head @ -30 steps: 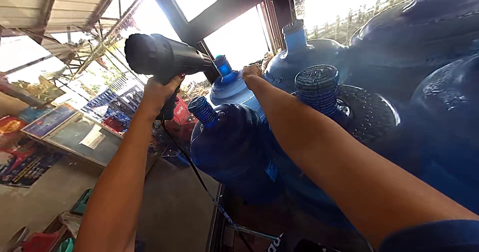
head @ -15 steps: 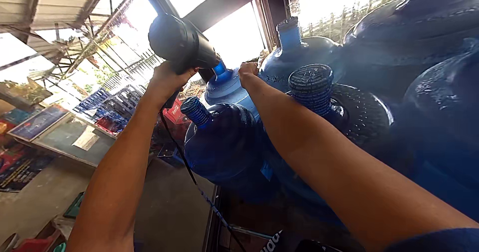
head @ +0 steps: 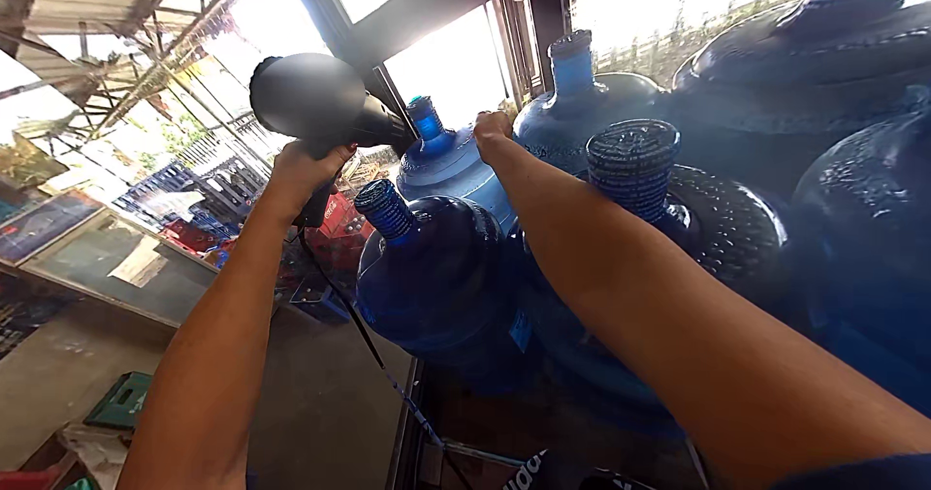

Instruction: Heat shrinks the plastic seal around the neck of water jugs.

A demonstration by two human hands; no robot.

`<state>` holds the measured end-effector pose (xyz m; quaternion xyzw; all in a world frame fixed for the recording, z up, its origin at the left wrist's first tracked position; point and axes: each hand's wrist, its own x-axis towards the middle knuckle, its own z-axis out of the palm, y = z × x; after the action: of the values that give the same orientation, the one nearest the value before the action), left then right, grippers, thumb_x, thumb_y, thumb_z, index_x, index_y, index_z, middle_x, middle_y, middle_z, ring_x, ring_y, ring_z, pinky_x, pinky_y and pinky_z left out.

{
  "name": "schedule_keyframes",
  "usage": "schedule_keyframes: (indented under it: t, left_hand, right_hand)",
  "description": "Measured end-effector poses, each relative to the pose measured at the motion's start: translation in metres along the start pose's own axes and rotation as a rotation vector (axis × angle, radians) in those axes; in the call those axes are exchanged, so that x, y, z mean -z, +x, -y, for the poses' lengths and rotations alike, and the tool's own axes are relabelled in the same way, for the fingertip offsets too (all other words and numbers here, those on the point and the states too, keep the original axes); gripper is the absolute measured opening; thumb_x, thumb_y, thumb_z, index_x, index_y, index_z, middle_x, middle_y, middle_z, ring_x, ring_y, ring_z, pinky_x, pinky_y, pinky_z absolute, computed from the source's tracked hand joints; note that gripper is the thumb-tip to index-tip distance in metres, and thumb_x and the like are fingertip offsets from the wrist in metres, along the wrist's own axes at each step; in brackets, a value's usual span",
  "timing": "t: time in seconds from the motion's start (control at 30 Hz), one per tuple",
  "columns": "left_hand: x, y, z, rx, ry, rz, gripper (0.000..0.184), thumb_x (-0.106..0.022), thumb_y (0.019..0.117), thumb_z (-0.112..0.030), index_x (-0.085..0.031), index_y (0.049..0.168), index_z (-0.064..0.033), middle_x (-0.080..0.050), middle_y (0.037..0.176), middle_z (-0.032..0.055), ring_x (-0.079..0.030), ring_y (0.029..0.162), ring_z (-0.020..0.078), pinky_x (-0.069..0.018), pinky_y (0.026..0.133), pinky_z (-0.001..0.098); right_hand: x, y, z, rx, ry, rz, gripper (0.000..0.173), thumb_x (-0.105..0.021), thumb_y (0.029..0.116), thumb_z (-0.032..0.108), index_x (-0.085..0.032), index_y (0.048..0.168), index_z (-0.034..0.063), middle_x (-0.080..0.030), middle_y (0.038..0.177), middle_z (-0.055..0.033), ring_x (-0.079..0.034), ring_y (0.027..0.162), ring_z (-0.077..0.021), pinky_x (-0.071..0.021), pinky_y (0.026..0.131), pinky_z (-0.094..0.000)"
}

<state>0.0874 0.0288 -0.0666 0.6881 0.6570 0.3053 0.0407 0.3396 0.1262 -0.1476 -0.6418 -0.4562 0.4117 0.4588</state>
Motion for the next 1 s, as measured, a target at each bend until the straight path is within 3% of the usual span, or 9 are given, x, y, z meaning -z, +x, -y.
schedule_keyframes:
  t: [0.2,0.37,0.57,0.63,0.73,0.8,0.9,0.93,1.0]
  left_hand:
    - [0.004,-0.004,-0.007,0.033,-0.139,0.017,0.045,-0.065,0.0983,-0.048,-0.064,0.119,-0.0085,-0.067,0.087,0.0053,-0.063,0.062,0.0112,-0.0572,0.06,0.0313]
    - [0.004,0.003,-0.002,-0.015,-0.079,0.02,0.048,-0.066,0.0975,-0.05,-0.066,0.117,-0.0056,-0.068,0.089,0.0087,-0.064,0.066,0.016,-0.0572,0.066,0.0394]
    - [0.019,0.008,-0.003,-0.013,-0.29,-0.072,0.05,-0.066,0.0979,-0.047,-0.059,0.127,-0.0066,-0.067,0.097,0.0065,-0.067,0.071,0.013,-0.0593,0.067,0.0335]
    - [0.022,0.01,-0.007,-0.013,-0.354,-0.115,0.047,-0.066,0.0984,-0.045,-0.06,0.125,-0.0067,-0.066,0.094,0.0044,-0.066,0.069,0.0111,-0.0591,0.064,0.0312]
    - [0.028,0.008,-0.013,-0.034,-0.415,-0.139,0.04,-0.066,0.099,-0.042,-0.06,0.123,-0.0096,-0.066,0.092,0.0007,-0.066,0.067,0.0087,-0.0583,0.061,0.0277]
    - [0.029,0.008,-0.012,-0.027,-0.448,-0.161,0.038,-0.069,0.0977,-0.041,-0.061,0.12,-0.0107,-0.066,0.088,0.0008,-0.065,0.063,0.0095,-0.0577,0.056,0.0272]
    - [0.034,0.012,-0.012,-0.023,-0.458,-0.195,0.038,-0.07,0.0972,-0.041,-0.062,0.119,-0.0102,-0.067,0.087,0.0015,-0.066,0.063,0.0103,-0.0582,0.056,0.0278]
    - [0.034,0.013,-0.011,-0.015,-0.459,-0.197,0.036,-0.069,0.0979,-0.039,-0.063,0.117,-0.0095,-0.067,0.088,0.0022,-0.066,0.064,0.0103,-0.0579,0.057,0.0279]
    - [0.033,0.017,-0.004,-0.023,-0.463,-0.186,0.018,-0.066,0.1004,-0.024,-0.063,0.104,-0.0062,-0.065,0.083,0.0025,-0.064,0.064,0.0088,-0.0571,0.058,0.0242]
  right_hand:
    - [0.001,0.005,-0.001,0.029,-0.075,-0.044,0.038,-0.037,0.11,0.015,-0.06,0.131,-0.0079,-0.056,0.143,-0.0237,-0.052,0.137,-0.0336,-0.042,0.111,-0.0494]
    - [-0.001,0.006,0.0,0.117,-0.216,-0.06,0.037,-0.043,0.1067,0.019,-0.062,0.126,-0.0061,-0.059,0.138,-0.0259,-0.055,0.133,-0.0372,-0.0442,0.105,-0.0566]
    - [-0.031,0.014,0.011,0.313,-0.455,0.049,0.038,-0.053,0.103,0.026,-0.066,0.119,-0.0057,-0.063,0.128,-0.0284,-0.059,0.125,-0.0422,-0.0445,0.1,-0.0634]
    - [-0.05,0.013,0.02,0.294,-0.457,0.056,0.046,-0.058,0.1011,0.031,-0.061,0.126,-0.0074,-0.06,0.133,-0.029,-0.056,0.129,-0.0416,-0.0432,0.103,-0.0619]
    - [-0.09,0.027,0.032,0.266,-0.369,-0.047,0.078,-0.068,0.0941,0.042,-0.042,0.146,-0.0099,-0.047,0.149,-0.0317,-0.041,0.144,-0.043,-0.0311,0.117,-0.0595]
    - [-0.115,0.034,0.041,0.245,-0.31,-0.141,0.09,-0.067,0.0939,0.047,-0.031,0.153,-0.0105,-0.038,0.154,-0.0326,-0.035,0.148,-0.0428,-0.0285,0.12,-0.0563]
    - [-0.141,0.056,0.045,0.268,-0.22,-0.336,0.078,-0.064,0.0946,0.04,-0.038,0.149,-0.0084,-0.049,0.146,-0.0309,-0.045,0.14,-0.0414,-0.035,0.115,-0.0548]
    - [-0.141,0.058,0.04,0.315,-0.192,-0.352,0.072,-0.066,0.092,0.034,-0.043,0.146,-0.008,-0.053,0.142,-0.0297,-0.049,0.137,-0.04,-0.0377,0.114,-0.0544]
    - [-0.129,0.06,0.035,0.394,-0.16,-0.266,0.073,-0.07,0.0887,0.026,-0.042,0.146,-0.0091,-0.051,0.144,-0.0296,-0.049,0.138,-0.0386,-0.04,0.113,-0.0526]
